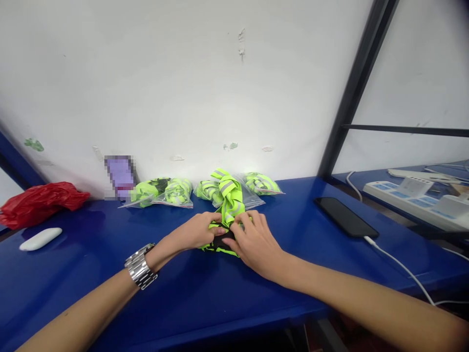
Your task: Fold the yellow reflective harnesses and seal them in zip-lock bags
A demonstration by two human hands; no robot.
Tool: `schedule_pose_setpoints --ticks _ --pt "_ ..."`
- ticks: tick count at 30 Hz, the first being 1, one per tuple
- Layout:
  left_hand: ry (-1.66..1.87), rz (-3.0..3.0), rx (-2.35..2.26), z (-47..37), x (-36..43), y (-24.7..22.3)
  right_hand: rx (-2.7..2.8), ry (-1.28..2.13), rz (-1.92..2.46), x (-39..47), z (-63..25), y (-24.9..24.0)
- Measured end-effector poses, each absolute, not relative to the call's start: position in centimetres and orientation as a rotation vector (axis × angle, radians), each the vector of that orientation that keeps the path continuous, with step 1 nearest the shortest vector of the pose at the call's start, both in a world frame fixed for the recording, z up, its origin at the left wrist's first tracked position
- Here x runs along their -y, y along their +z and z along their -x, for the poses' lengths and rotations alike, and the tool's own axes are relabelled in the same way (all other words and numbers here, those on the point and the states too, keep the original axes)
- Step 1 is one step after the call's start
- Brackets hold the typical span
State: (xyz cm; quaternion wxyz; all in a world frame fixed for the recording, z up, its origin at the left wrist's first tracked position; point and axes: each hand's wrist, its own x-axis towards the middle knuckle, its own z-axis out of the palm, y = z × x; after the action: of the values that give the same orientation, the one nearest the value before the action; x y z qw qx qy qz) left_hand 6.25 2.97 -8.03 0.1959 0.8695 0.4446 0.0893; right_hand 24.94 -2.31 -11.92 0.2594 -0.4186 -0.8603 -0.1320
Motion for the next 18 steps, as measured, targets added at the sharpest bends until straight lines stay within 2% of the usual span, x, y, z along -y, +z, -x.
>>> schedule_pose_setpoints --ticks 3,8,13,18 --pt "0.285 -2.684 -1.350 -6.1 -1.9 -9.0 2.454 -0.269 0.966 2.6 -25.6 -11.4" --pt "0.538 -3.055 -1.505 -5.6 -0.7 -11.0 2.507 -0.212 0.938 2.2 -26.1 -10.8" --pt "0.607 -2.965 -1.231 -4.2 0.2 -11.2 2.521 -0.266 0.965 1.1 -26.4 -11.1" --pt "0.584 -2.913 -1.172 -2.6 0.9 -11.5 2.449 -0.073 1.021 0.0 -26.6 -11.2"
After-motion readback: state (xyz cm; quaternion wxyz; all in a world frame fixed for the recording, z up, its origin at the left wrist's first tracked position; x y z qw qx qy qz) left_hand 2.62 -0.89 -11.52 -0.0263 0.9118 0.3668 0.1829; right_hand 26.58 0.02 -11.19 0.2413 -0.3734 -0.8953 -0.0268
